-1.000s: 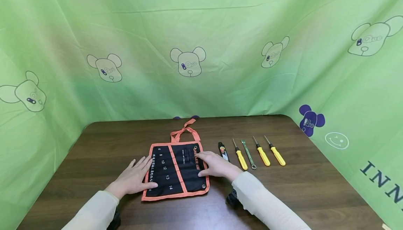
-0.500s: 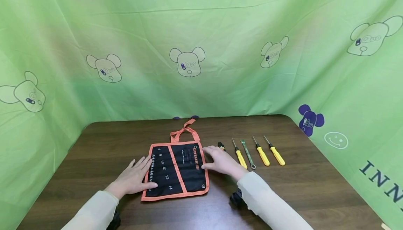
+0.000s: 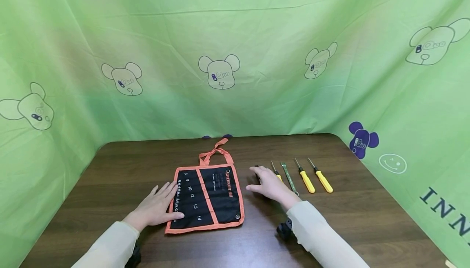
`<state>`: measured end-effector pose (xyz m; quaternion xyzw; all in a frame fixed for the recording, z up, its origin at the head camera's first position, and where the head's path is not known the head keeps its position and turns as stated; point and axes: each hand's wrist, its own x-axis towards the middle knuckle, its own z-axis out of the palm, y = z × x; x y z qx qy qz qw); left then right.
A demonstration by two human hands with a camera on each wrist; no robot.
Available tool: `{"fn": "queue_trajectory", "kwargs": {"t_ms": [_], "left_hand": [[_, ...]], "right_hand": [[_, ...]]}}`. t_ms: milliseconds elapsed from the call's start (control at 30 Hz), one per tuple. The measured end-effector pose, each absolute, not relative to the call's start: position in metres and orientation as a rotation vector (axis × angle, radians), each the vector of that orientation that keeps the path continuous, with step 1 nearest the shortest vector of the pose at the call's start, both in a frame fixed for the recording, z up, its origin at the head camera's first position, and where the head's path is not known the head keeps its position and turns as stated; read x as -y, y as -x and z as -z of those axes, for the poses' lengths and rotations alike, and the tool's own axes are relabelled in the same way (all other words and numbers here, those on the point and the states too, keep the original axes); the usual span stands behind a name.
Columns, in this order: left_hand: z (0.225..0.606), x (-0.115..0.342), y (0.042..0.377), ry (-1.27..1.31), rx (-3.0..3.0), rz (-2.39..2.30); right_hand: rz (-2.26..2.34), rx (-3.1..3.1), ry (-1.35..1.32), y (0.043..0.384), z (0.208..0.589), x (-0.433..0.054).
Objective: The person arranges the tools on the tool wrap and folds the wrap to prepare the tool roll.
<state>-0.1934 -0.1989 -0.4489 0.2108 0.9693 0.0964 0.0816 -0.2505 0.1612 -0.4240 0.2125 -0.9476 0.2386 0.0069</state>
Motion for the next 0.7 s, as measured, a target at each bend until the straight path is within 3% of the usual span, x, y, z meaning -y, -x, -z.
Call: {"fn": "queue_trajectory", "kwargs": {"t_ms": [700], "left_hand": [[0.449, 0.198, 0.193, -0.626, -2.887, -0.296]], "right_hand": [[-0.815, 3.053, -0.423, 0.250, 0.431, -0.180]]}}
